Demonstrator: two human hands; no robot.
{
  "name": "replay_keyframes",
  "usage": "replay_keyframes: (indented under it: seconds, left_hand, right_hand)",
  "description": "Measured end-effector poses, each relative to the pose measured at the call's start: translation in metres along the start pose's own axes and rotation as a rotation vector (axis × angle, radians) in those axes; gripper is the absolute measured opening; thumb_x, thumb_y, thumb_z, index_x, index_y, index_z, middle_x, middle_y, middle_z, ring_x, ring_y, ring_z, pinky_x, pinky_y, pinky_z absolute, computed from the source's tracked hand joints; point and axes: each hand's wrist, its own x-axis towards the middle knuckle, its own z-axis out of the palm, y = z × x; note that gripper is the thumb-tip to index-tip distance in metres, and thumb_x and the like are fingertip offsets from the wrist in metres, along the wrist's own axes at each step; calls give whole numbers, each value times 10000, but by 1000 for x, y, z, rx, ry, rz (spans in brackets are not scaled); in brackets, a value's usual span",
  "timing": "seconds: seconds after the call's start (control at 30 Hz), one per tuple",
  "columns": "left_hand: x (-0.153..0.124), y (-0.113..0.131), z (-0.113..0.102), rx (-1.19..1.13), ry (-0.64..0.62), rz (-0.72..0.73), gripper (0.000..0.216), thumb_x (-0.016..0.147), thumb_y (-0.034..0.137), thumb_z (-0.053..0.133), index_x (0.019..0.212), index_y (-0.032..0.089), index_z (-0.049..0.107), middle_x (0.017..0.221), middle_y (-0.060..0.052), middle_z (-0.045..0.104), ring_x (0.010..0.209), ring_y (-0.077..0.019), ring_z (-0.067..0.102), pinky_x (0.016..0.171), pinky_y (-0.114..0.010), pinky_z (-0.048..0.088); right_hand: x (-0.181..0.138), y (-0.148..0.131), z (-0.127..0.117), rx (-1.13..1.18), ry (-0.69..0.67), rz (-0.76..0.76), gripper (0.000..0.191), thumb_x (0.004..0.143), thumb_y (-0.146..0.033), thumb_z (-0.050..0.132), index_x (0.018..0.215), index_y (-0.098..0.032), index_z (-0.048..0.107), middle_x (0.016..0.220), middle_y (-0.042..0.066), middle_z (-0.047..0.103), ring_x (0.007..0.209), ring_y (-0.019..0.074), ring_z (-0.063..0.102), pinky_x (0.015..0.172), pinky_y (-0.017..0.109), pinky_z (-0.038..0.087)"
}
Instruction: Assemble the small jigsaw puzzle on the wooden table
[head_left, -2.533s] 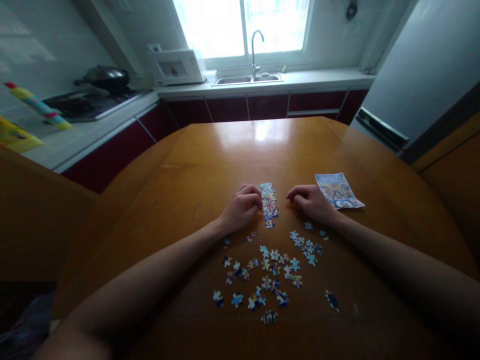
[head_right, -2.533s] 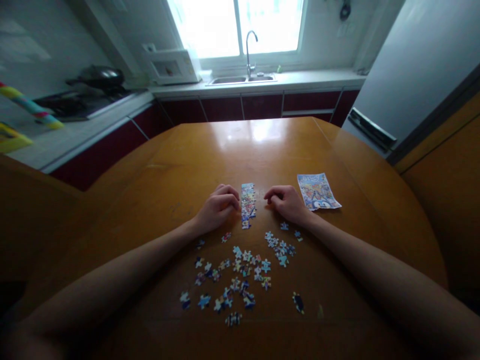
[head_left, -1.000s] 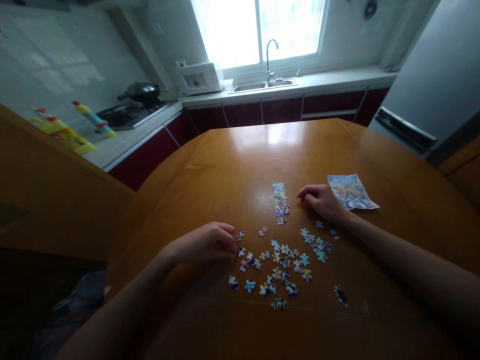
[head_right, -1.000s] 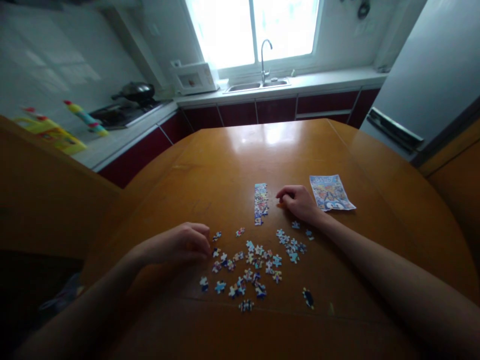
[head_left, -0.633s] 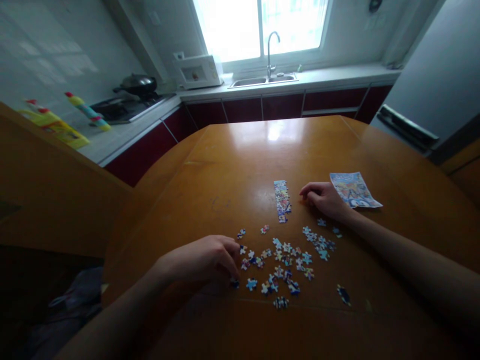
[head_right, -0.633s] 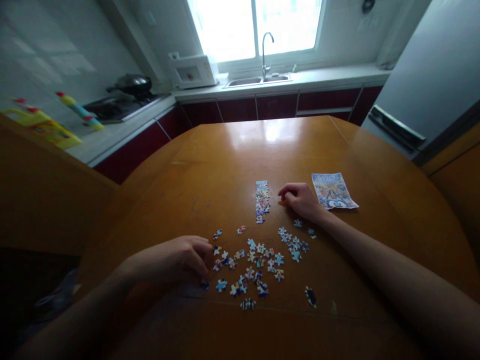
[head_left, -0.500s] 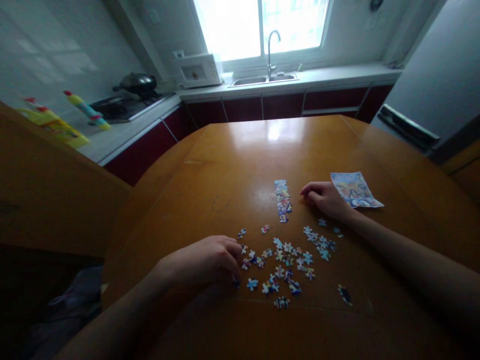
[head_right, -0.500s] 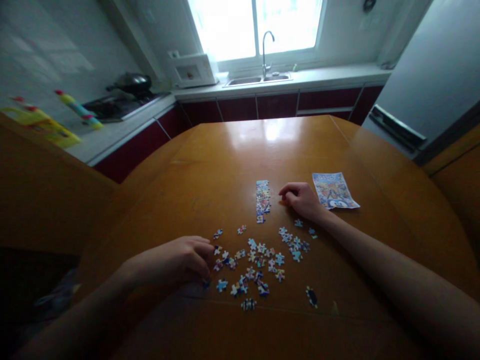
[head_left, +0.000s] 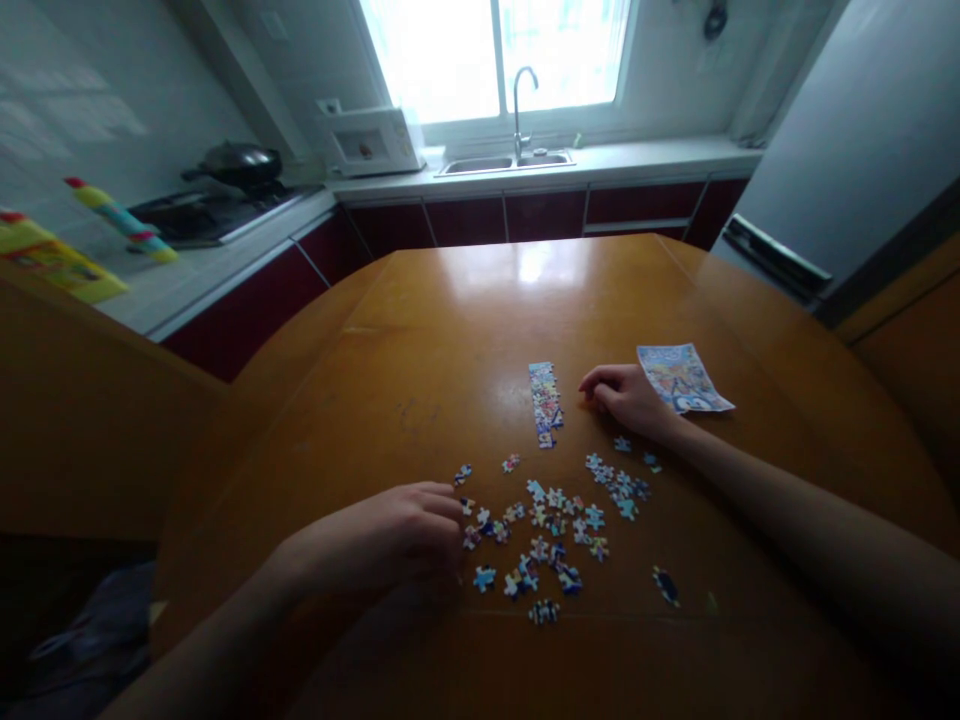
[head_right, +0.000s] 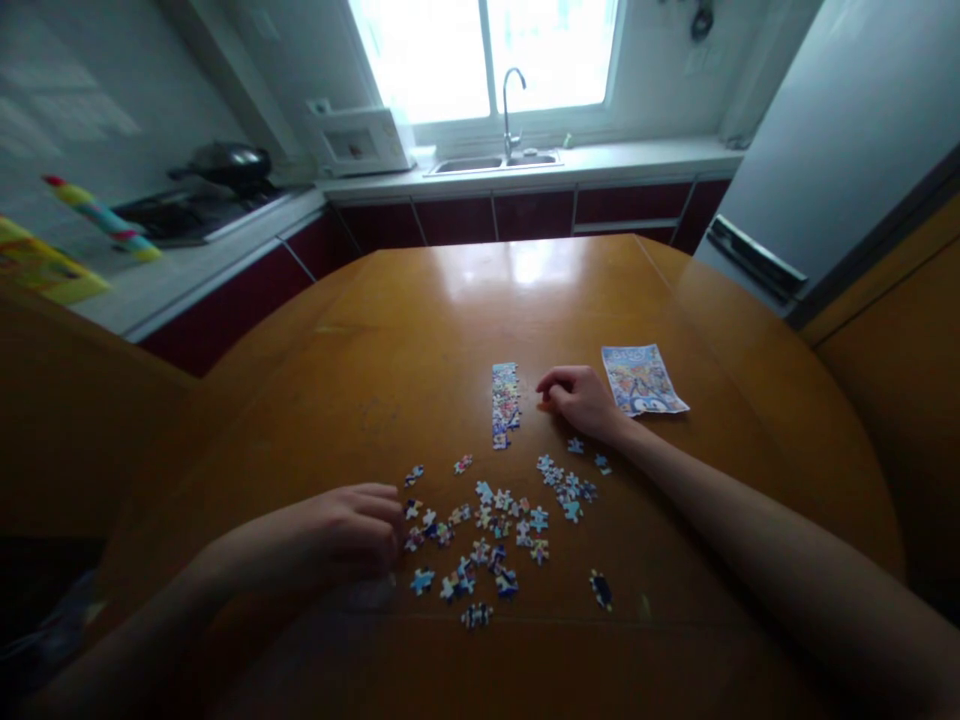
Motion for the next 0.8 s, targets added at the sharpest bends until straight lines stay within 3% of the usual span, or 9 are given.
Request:
replay_keyframes:
  seconds: [0.17, 0.27, 0.4, 0.5, 0.63, 0.8]
  left_hand:
    - [-3, -12, 4, -121, 187, -37, 111, 976, 156, 600, 976, 190, 705, 966, -57, 657, 832, -134, 627, 724, -222, 494]
    - [2, -26, 10, -129, 385, -54, 151, 978, 156, 590, 997, 184, 737, 961, -60, 651, 845, -135, 641, 749, -234, 517]
    - [19, -38, 12, -162, 570, -131, 151, 953, 191, 630, 953, 183, 780, 898, -50, 657, 779, -120, 645, 659, -206, 520]
    - [37, -42, 10, -248, 650, -196, 226, 897, 200, 698, 1116, 185, 755, 934, -57, 712, 791, -127, 675, 673, -218, 555]
    - [67, -46, 4, -435, 663, -245, 354, 838, 206, 750, 1185, 153, 710, 976, -69, 755, 832, -141, 714, 793, -274, 606]
    - [106, -49, -2, -586, 625, -145, 507, 807, 186, 775, 1292, 161, 629, 958, -42, 726, 799, -121, 704, 775, -262, 611]
  right_hand:
    - [0, 3, 0, -12, -2, -15, 250, 736, -173, 502, 805, -150, 741, 702, 49, 710, 544, 126, 578, 519, 254, 438]
    - [0, 3, 0, -15, 1, -17, 252, 733, -163, 500, 806, -152, 741, 690, 40, 706, 537, 123, 569, 518, 252, 432]
    - [1, 4, 2, -24, 10, -38, 245, 738, -150, 496, 789, -153, 736, 675, 34, 697, 541, 125, 570, 526, 255, 432]
    - [-1, 4, 3, -68, 8, -95, 244, 759, -131, 496, 798, -155, 735, 694, 37, 702, 590, 136, 597, 558, 262, 443]
    - [-6, -2, 3, -180, 3, -265, 232, 798, -90, 518, 851, -161, 732, 763, 42, 704, 665, 141, 607, 614, 275, 457]
    - [-17, -23, 7, -173, -52, -573, 179, 920, -130, 565, 998, -181, 718, 868, 54, 686, 720, 135, 592, 641, 281, 479]
